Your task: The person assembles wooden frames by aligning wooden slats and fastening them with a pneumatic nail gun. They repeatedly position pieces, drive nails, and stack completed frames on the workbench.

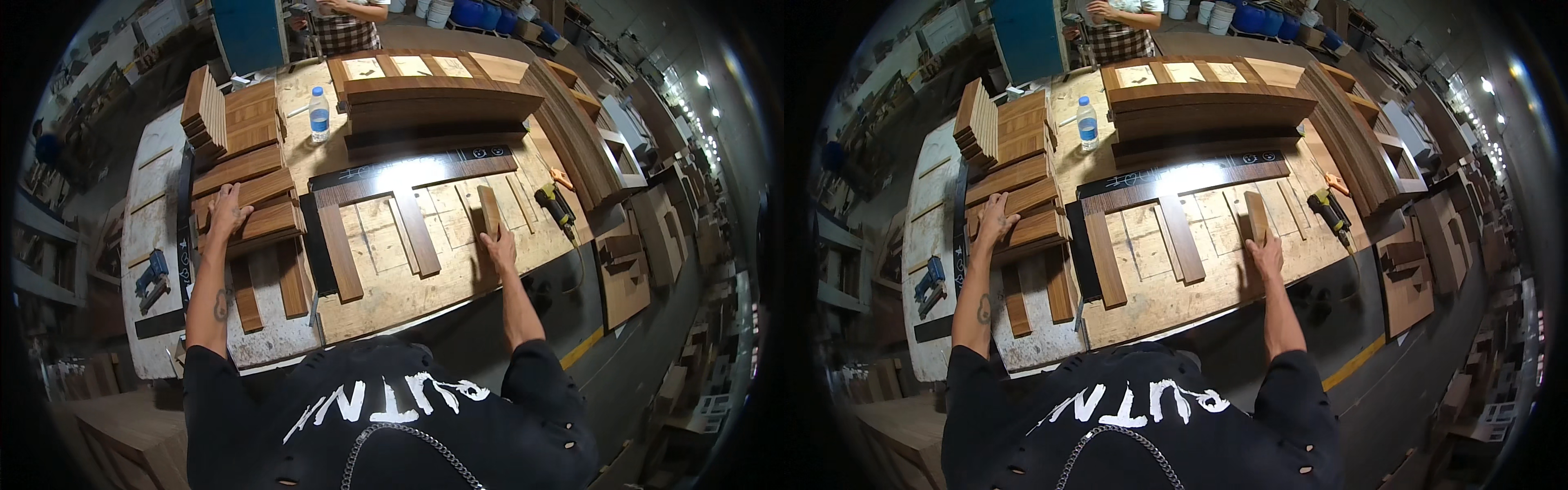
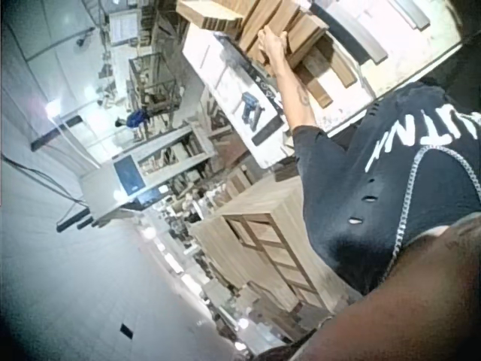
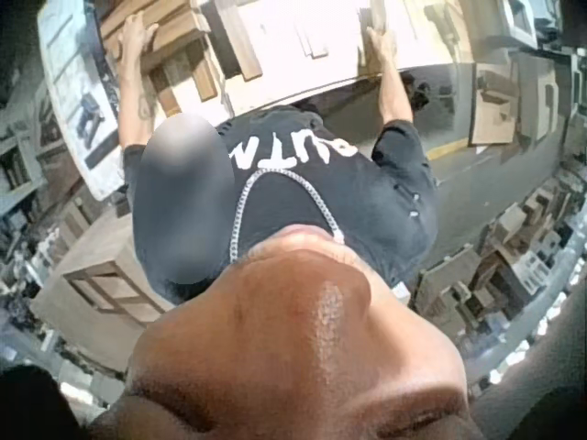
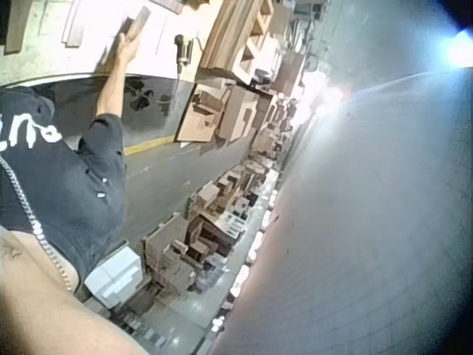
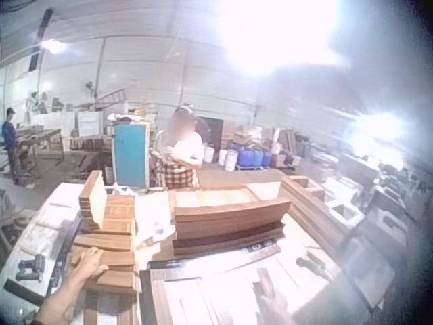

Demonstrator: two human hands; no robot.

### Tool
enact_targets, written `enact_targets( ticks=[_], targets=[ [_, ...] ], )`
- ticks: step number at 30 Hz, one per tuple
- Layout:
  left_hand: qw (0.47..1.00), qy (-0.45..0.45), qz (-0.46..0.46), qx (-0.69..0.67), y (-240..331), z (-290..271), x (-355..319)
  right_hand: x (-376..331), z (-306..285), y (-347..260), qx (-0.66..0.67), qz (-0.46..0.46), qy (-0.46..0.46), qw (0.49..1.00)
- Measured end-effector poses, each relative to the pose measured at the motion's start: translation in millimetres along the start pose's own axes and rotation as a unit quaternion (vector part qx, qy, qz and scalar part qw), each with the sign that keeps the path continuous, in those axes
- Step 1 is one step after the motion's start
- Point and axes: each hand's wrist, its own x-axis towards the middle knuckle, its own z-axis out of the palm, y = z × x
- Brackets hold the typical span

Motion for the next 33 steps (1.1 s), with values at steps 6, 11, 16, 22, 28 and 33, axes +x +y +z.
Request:
enact_targets(
  ticks=[6,11,16,22,28,33],
  targets=[
    [0.997,0.051,0.044,-0.032,-5.9,-21.1,-15.8,32.9,-1.4,40.6,-0.121,0.055,-0.107,0.985],
    [0.983,0.103,0.001,-0.151,1.1,-49.7,-92.6,23.1,18.7,67.1,-0.096,0.013,-0.122,0.988],
    [0.958,0.089,-0.031,-0.272,35.6,-62.0,-142.4,50.8,41.9,65.1,0.043,-0.184,-0.028,0.982],
    [0.903,0.021,0.052,-0.425,120.1,-37.6,-120.2,64.3,67.6,-3.9,-0.077,-0.093,-0.052,0.991],
    [0.851,-0.183,0.096,-0.483,238.5,21.8,-135.1,-126.6,54.2,-217.0,0.591,-0.099,-0.367,0.712],
    [0.936,0.011,0.186,-0.299,178.4,22.9,-85.7,-189.6,39.5,-168.5,0.515,0.089,-0.376,0.765]
  ],
)
